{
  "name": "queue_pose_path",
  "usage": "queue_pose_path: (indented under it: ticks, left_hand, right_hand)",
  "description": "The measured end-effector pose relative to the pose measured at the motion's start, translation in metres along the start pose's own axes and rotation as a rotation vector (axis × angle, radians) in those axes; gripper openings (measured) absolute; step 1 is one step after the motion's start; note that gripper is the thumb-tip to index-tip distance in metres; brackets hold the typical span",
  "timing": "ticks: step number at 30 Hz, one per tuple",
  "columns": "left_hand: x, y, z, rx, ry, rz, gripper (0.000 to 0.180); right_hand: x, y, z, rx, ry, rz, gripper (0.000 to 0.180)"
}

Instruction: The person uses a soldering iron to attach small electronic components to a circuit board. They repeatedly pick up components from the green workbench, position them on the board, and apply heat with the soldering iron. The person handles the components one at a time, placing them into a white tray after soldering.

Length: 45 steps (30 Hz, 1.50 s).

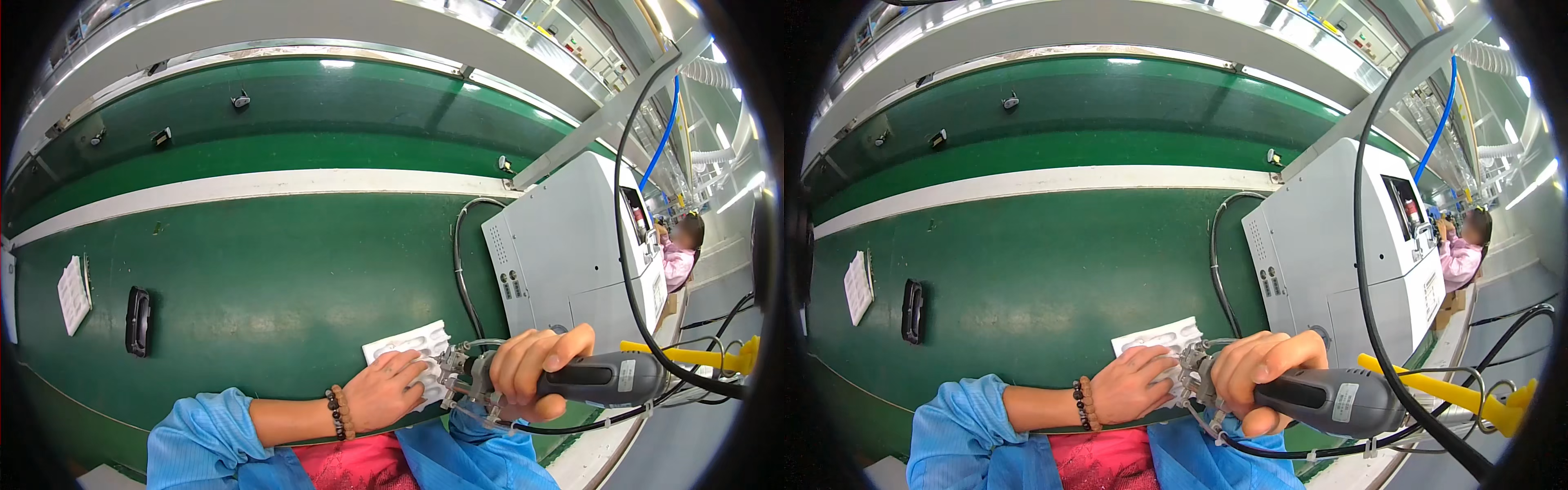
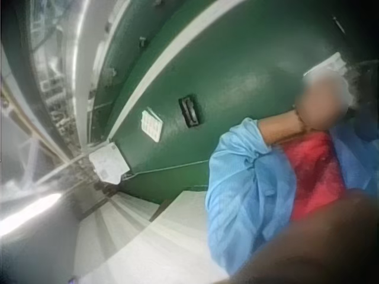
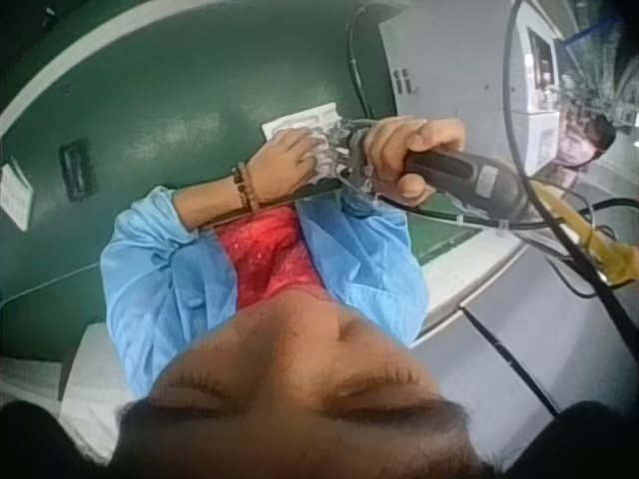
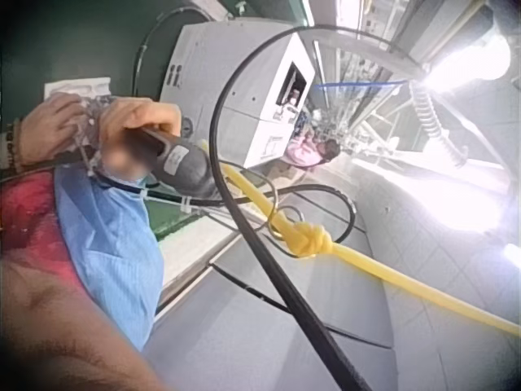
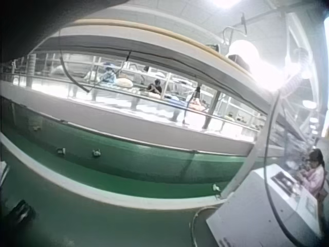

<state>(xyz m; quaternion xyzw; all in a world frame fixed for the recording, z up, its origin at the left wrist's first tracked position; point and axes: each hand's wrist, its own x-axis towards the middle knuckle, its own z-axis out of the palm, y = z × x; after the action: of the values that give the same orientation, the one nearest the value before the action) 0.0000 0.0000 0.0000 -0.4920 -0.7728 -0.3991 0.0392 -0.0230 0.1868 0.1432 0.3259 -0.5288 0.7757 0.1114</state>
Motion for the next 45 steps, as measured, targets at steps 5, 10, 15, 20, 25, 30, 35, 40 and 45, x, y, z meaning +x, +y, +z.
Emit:
queue_pose_path:
  ticks: [5,10,15,20,25,30,35,40,45]
  left_hand:
    - [-0.004,-0.008,0.002,0.008,0.015,-0.005,0.021]
    - [-0.004,-0.005,0.002,0.045,0.042,-0.017,0.021]
    - [-0.001,-0.005,-0.001,0.021,0.040,0.001,0.020]
    - [-0.002,-0.007,-0.004,-0.005,0.015,0.031,0.017]
    - [0.000,-0.006,-0.003,-0.011,0.019,0.055,0.015]
    - [-0.002,-0.008,-0.002,0.000,-0.002,0.051,0.014]
    - [0.000,-0.007,-0.002,0.003,0.003,0.047,0.014]
    - [0.000,-0.008,-0.002,-0.017,0.003,0.053,0.013]
    - [-0.001,-0.008,-0.002,-0.011,0.009,0.056,0.014]
  right_hand:
    - [0.000,0.005,0.000,-0.011,0.033,-0.020,0.047]
    - [0.002,0.004,-0.006,-0.008,-0.010,-0.045,0.048]
    - [0.002,0.000,-0.008,-0.072,-0.019,-0.056,0.047]
    - [0.007,-0.008,-0.003,-0.133,0.029,-0.008,0.043]
    - [0.017,-0.019,-0.001,-0.165,0.024,0.107,0.037]
    - [0.020,-0.009,-0.011,-0.116,-0.104,0.093,0.033]
    - [0.018,-0.002,-0.009,-0.057,-0.049,0.005,0.035]
    - [0.015,-0.001,-0.003,-0.059,0.039,-0.032,0.038]
    - [0.015,0.001,0.001,-0.047,0.060,0.000,0.042]
